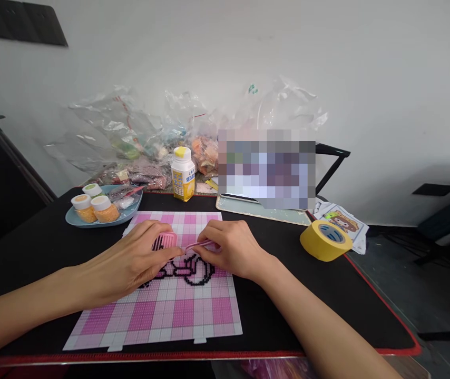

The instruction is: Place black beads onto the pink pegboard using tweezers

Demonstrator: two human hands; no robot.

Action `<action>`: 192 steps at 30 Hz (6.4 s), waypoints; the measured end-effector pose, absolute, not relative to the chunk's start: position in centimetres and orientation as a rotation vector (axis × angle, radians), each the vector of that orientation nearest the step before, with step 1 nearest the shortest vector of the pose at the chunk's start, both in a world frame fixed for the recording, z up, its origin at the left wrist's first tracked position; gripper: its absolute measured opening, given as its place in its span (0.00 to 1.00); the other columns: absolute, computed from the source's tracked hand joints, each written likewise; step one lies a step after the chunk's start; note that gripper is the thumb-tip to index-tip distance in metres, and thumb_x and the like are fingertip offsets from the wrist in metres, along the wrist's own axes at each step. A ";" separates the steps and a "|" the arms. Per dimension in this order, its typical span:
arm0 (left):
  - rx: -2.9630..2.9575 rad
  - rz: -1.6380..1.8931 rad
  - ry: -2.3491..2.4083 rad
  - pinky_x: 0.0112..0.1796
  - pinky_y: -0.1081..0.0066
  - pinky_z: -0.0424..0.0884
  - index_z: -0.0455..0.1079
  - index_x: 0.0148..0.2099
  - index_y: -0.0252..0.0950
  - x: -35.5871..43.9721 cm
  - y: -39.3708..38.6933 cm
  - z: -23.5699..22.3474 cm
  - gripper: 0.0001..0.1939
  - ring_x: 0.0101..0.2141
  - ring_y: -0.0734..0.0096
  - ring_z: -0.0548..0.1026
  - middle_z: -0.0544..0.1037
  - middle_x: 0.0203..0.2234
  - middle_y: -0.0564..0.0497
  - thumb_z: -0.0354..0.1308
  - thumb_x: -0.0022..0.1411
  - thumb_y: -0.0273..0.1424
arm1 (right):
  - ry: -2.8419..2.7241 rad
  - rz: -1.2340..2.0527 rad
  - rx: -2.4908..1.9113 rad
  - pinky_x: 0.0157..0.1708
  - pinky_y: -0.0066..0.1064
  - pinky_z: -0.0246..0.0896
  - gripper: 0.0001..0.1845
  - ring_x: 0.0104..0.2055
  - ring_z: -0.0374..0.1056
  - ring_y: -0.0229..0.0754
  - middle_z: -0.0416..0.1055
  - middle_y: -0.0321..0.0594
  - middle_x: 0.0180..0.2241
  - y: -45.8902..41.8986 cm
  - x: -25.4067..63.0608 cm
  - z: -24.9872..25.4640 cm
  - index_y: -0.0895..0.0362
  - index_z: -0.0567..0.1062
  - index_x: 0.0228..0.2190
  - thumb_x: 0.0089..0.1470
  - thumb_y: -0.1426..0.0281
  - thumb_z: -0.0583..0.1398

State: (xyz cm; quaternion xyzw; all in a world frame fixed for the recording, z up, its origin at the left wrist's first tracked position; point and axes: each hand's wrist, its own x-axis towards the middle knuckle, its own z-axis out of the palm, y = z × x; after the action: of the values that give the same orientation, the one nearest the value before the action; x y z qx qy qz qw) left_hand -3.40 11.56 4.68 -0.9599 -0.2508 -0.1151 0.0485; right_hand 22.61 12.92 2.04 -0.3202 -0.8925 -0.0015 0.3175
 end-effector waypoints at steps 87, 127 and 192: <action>-3.118 -1.380 -1.651 0.50 0.52 0.75 0.66 0.60 0.46 -4.2 10.6 4.3 0.31 0.48 0.51 0.81 0.83 0.49 0.49 0.71 0.56 0.42 | -2.097 -0.118 -0.661 0.26 0.24 0.69 0.04 0.29 0.72 0.34 0.76 0.40 0.35 11.8 20.5 2.1 0.57 0.76 0.40 0.64 0.74 0.60; -3.091 -0.944 -0.996 0.53 0.57 0.67 0.67 0.60 0.40 -4.8 11.8 2.9 0.15 0.53 0.57 0.70 0.75 0.50 0.45 0.54 0.74 0.33 | -2.358 0.145 -0.803 0.29 0.27 0.65 0.07 0.31 0.72 0.37 0.78 0.41 0.32 12.8 23.3 2.6 0.58 0.80 0.35 0.64 0.69 0.63; -3.051 -1.052 -1.366 0.50 0.57 0.73 0.58 0.67 0.47 -5.1 11.5 2.9 0.32 0.48 0.57 0.77 0.76 0.52 0.49 0.62 0.66 0.47 | -2.262 0.049 -0.783 0.29 0.28 0.68 0.06 0.32 0.73 0.39 0.77 0.43 0.34 12.3 23.2 3.4 0.57 0.78 0.38 0.65 0.71 0.60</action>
State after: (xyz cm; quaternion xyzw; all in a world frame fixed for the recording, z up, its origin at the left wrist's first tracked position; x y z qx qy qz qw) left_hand -5.08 11.49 2.86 -0.8564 -0.3834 -0.2952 -0.1804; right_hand 23.16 12.26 3.36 -0.3044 -0.8796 0.0190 0.3652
